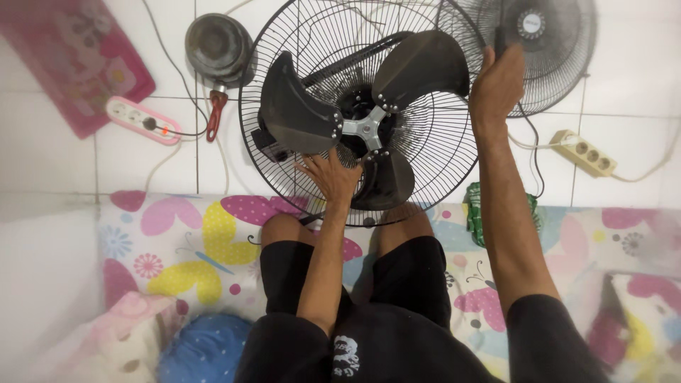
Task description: The person sits on the floor and services an electric fan. They unscrew and remove the front grille, use a screwdriver to loosen the blade cap, remove the fan blades, and continue working on the fan hub with the screwdriver.
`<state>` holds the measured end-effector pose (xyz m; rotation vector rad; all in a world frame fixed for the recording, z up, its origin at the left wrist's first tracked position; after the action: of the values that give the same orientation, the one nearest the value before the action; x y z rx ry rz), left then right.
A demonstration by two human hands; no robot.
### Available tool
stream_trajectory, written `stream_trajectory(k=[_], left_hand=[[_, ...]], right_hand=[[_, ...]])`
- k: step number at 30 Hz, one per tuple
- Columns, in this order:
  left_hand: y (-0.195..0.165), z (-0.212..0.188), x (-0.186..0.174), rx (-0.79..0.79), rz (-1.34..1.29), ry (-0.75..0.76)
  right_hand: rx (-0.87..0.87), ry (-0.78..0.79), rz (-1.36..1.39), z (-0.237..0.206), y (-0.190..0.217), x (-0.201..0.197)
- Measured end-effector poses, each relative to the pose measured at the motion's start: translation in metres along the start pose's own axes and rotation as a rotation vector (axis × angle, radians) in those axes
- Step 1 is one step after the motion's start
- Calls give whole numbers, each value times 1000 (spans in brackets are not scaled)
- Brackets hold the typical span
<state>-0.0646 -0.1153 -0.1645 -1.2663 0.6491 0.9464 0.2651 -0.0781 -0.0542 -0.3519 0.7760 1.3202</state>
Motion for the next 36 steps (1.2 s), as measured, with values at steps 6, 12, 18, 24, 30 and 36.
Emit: stream_trajectory(k=[6,12,18,24,30,36], left_hand=[[23,-11,-26,3,-209,-165],[125,-30,-78,-273,-23,-537],[157,-35,8,-834,-1234,-42],[159,-35,10,-851,-1163,-101],[161,-39,9,-867,-1140,-113],[149,-20,-4,-863,-1143,-166]], right_hand=[[221,268,122,1,-19,30],[211,298,56,-3,-32,43],[-27,56,-25,7,-4,8],[-25,277,229,1,47,-44],[-22,681,281,-56,117,-37],[-48,588,340,-43,130,-19]])
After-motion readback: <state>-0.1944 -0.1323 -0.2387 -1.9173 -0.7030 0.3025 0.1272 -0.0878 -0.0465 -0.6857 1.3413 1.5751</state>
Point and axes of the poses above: each hand's wrist, its own z-axis towards the middle knuckle, its own x-axis out of the palm, y = z × x, the point moved 9 cm from there along z, towards the middle knuckle, and after that the axes turned 4 degrees about -y, right-handed, at the moved point
